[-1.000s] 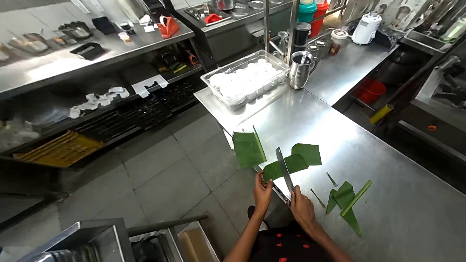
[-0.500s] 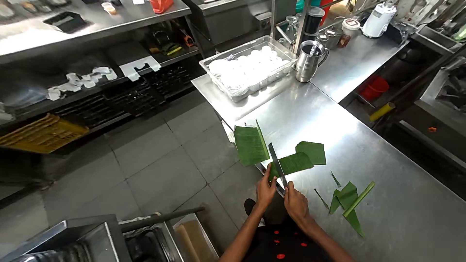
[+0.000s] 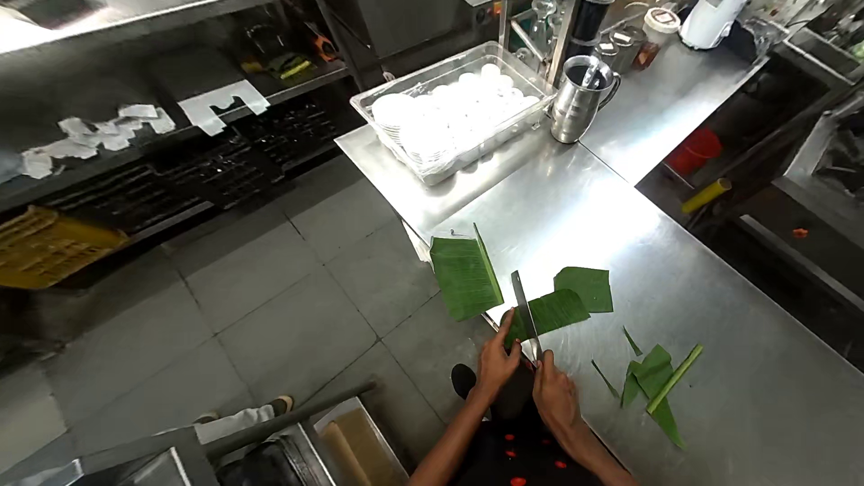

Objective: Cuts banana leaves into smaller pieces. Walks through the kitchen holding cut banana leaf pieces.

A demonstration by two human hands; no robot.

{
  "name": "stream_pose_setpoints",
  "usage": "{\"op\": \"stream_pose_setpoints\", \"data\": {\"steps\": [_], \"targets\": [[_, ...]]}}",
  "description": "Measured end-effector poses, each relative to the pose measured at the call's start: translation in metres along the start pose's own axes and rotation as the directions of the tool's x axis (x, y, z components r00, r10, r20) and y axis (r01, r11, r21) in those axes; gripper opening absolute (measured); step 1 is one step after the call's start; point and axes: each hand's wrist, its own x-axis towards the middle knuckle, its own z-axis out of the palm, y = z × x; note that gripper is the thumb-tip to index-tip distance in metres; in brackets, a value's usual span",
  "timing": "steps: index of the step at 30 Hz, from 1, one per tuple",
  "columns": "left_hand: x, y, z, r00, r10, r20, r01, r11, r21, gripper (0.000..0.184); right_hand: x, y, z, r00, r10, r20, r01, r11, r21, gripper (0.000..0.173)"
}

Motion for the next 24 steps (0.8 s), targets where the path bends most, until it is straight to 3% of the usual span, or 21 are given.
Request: {"op": "stream_pose_setpoints", "data": {"steps": [8, 15, 21, 24], "targets": [[0.003, -0.005, -0.003, 0.988, -0.059, 0.140, 0.038, 0.988, 0.148, 0.065, 0.025, -0.017, -0.009, 0.990, 0.090, 0.104, -0.083, 0.994, -0.070, 0.035], [0.009, 0.001, -0.012, 0.967, -0.119, 0.227, 0.094, 0.988, 0.122, 0.064, 0.089, -0.062, -0.030, 0.956, 0.130, 0.261, -0.106, 0.989, -0.107, 0.035], [0.012, -0.004, -0.015, 0.978, -0.056, 0.202, 0.059, 0.998, -0.007, 0.066, 0.168, -0.062, -0.039, 0.969, 0.003, 0.246, -0.043, 0.986, 0.158, 0.036], [0.015, 0.003, -0.033, 0.993, 0.035, 0.116, -0.016, 0.986, -0.164, 0.058, 0.143, -0.030, -0.067, 0.992, -0.073, 0.099, 0.026, 0.912, 0.409, 0.039]]}}
